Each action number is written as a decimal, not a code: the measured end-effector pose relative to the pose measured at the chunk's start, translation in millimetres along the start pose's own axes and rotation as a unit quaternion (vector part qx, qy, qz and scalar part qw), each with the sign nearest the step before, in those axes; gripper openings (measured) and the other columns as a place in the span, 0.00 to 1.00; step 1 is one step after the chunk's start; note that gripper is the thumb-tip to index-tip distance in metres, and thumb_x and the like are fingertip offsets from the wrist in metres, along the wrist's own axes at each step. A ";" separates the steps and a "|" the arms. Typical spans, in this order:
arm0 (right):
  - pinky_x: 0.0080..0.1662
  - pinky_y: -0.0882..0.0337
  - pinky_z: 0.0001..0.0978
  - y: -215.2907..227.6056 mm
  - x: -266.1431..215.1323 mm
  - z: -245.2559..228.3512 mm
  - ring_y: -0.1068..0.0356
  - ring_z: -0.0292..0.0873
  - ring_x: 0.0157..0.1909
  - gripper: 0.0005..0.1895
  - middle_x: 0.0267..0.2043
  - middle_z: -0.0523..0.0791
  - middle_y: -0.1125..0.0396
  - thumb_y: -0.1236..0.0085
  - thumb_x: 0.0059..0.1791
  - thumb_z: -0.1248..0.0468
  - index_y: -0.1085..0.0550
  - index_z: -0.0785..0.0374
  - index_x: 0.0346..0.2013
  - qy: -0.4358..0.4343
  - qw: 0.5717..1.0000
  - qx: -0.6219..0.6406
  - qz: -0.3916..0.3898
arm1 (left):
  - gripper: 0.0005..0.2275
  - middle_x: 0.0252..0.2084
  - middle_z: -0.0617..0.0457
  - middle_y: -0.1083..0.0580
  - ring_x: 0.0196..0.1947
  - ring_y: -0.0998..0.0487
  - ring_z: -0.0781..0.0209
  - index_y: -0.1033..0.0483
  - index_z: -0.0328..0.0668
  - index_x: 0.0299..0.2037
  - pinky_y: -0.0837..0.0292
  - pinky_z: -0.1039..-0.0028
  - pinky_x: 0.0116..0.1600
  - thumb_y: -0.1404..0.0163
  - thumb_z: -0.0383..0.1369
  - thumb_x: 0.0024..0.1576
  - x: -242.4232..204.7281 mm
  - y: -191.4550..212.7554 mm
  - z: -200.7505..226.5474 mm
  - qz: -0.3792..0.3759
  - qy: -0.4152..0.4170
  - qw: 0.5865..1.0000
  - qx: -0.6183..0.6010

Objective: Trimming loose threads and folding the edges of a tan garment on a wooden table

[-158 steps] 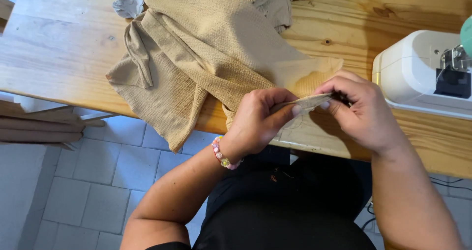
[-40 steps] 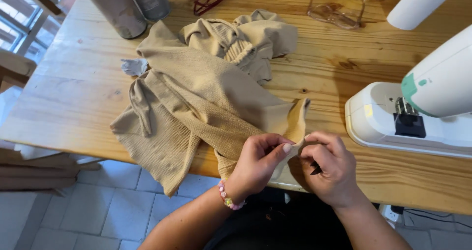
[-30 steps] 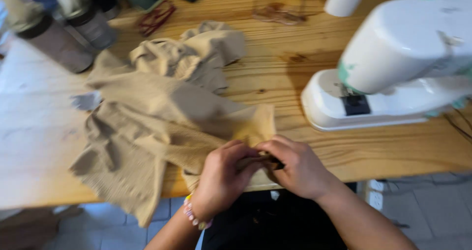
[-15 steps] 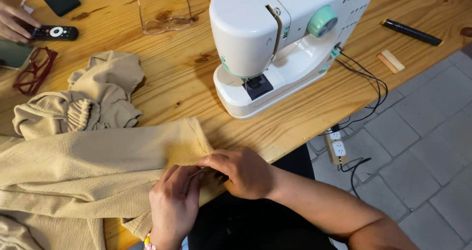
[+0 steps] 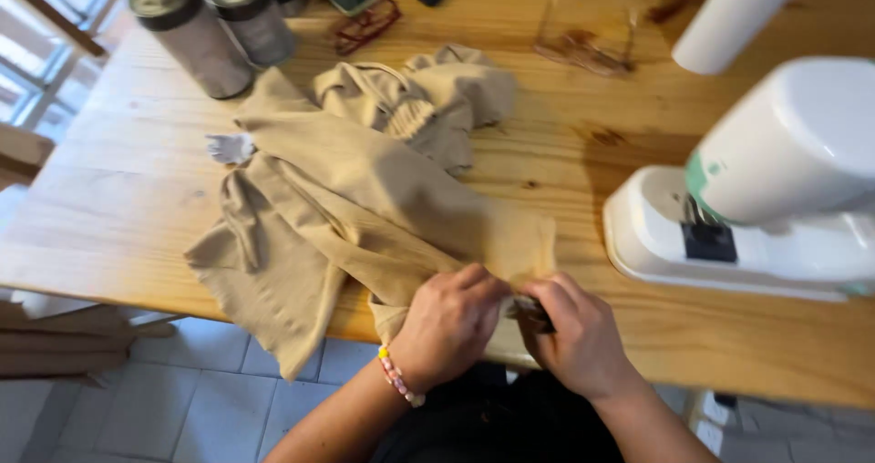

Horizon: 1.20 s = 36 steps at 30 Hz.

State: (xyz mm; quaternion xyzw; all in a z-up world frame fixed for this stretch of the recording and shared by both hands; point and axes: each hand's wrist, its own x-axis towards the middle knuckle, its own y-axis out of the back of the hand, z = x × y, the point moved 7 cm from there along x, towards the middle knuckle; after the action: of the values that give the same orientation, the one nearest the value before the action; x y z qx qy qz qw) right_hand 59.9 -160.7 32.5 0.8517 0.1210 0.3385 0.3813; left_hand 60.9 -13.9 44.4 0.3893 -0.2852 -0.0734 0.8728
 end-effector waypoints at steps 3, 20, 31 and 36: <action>0.40 0.29 0.36 0.1 -0.5 7.0 0.28 0.46 0.36 0.09 0.37 0.43 0.30 0.42 0.48 0.65 0.26 0.58 0.43 -0.010 1.000 0.019 0.010 | 0.04 0.31 0.50 0.30 0.25 0.28 0.47 0.23 0.44 0.43 0.33 0.59 0.34 0.50 0.31 0.62 -1.4 9.1 2.9 0.038 -0.059 0.998 0.004; 0.33 0.32 0.33 21.7 6.4 21.2 0.31 0.44 0.26 0.11 0.27 0.42 0.31 0.51 0.51 0.56 0.26 0.55 0.29 0.011 0.996 0.025 0.090 | 0.07 0.40 0.45 0.27 0.25 0.36 0.54 0.26 0.36 0.44 0.41 0.64 0.31 0.59 0.25 0.67 -5.5 -16.8 -1.1 0.029 -0.250 0.967 0.029; 0.27 0.38 0.33 33.8 10.4 13.5 0.37 0.42 0.20 0.13 0.22 0.42 0.35 0.55 0.53 0.60 0.28 0.59 0.26 0.067 0.982 0.000 0.177 | 0.09 0.36 0.59 0.33 0.22 0.39 0.66 0.23 0.48 0.52 0.33 0.75 0.29 0.48 0.29 0.63 -15.4 -8.9 10.5 0.130 -0.249 0.932 0.230; 0.29 0.35 0.32 21.0 1.4 14.7 0.38 0.43 0.21 0.09 0.23 0.43 0.35 0.51 0.50 0.62 0.27 0.59 0.28 0.071 0.981 -0.033 0.179 | 0.09 0.42 0.54 0.29 0.24 0.35 0.63 0.23 0.39 0.53 0.36 0.71 0.30 0.52 0.27 0.65 -12.4 33.1 12.0 0.092 -0.204 0.950 0.219</action>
State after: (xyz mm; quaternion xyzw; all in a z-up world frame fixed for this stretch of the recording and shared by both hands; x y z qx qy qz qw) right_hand 69.7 -182.7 41.5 0.8202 -0.0182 0.4648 0.3329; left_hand 40.8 5.4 69.2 0.5192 -0.5007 -0.0065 0.6926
